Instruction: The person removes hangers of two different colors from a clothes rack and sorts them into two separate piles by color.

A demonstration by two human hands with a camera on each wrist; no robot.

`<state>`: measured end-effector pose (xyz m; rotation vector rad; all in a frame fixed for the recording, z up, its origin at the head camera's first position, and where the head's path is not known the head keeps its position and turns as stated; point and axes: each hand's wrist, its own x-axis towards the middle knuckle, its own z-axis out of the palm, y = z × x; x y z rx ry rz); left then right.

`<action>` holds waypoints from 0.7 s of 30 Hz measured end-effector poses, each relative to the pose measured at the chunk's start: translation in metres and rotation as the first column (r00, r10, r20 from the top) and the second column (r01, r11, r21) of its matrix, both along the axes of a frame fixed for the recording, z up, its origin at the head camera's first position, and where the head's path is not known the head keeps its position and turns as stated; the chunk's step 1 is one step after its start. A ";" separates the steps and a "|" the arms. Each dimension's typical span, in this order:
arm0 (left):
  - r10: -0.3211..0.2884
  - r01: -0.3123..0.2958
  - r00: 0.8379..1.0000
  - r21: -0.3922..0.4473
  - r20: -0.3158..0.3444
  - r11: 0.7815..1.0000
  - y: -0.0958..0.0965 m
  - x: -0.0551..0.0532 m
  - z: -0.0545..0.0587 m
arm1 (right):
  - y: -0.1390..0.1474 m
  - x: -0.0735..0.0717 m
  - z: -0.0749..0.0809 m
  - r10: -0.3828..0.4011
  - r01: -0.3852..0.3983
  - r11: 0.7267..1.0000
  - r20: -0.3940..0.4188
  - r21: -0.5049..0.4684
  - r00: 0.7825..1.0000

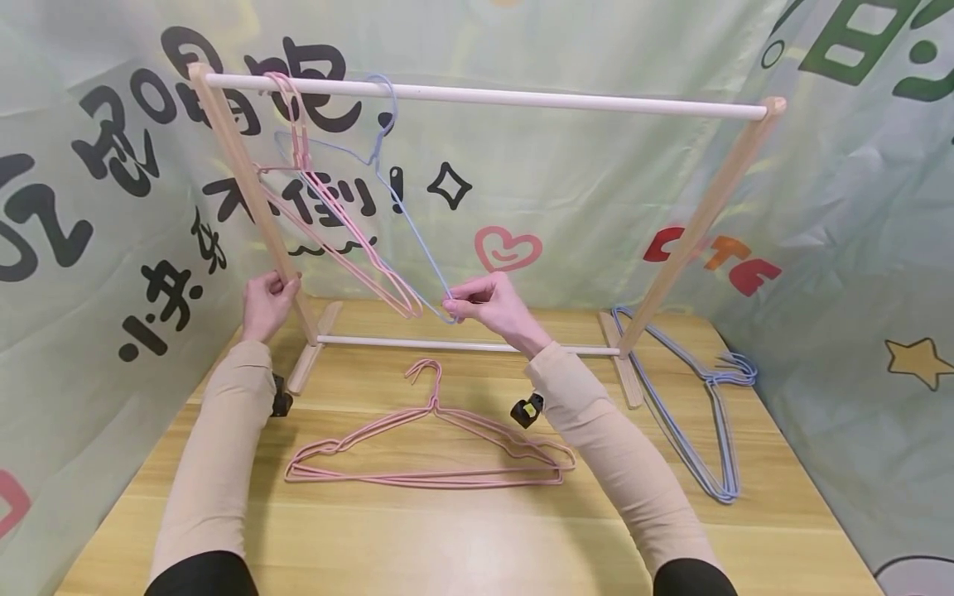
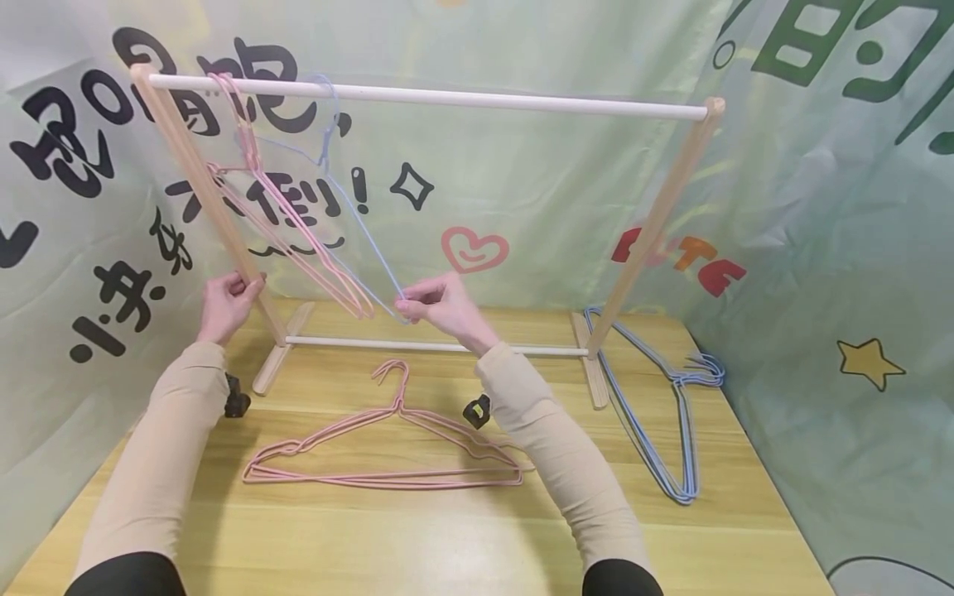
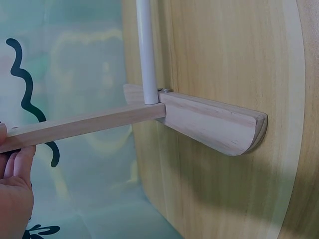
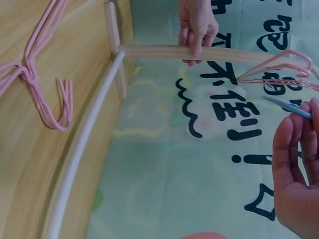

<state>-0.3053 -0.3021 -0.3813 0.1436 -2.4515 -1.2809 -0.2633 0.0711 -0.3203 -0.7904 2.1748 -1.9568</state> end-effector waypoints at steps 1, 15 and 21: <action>0.003 -0.003 1.000 -0.002 -0.001 1.000 0.001 0.000 0.000 | -0.002 0.000 -0.001 -0.003 0.003 1.000 -0.004 -0.009 1.000; 0.022 -0.022 1.000 -0.015 -0.016 1.000 0.000 0.000 -0.002 | -0.015 0.000 -0.016 -0.005 0.003 0.997 -0.023 -0.081 1.000; 0.019 -0.019 1.000 -0.014 -0.012 1.000 -0.001 -0.003 -0.003 | -0.014 -0.001 -0.021 -0.019 0.017 0.997 -0.017 -0.078 1.000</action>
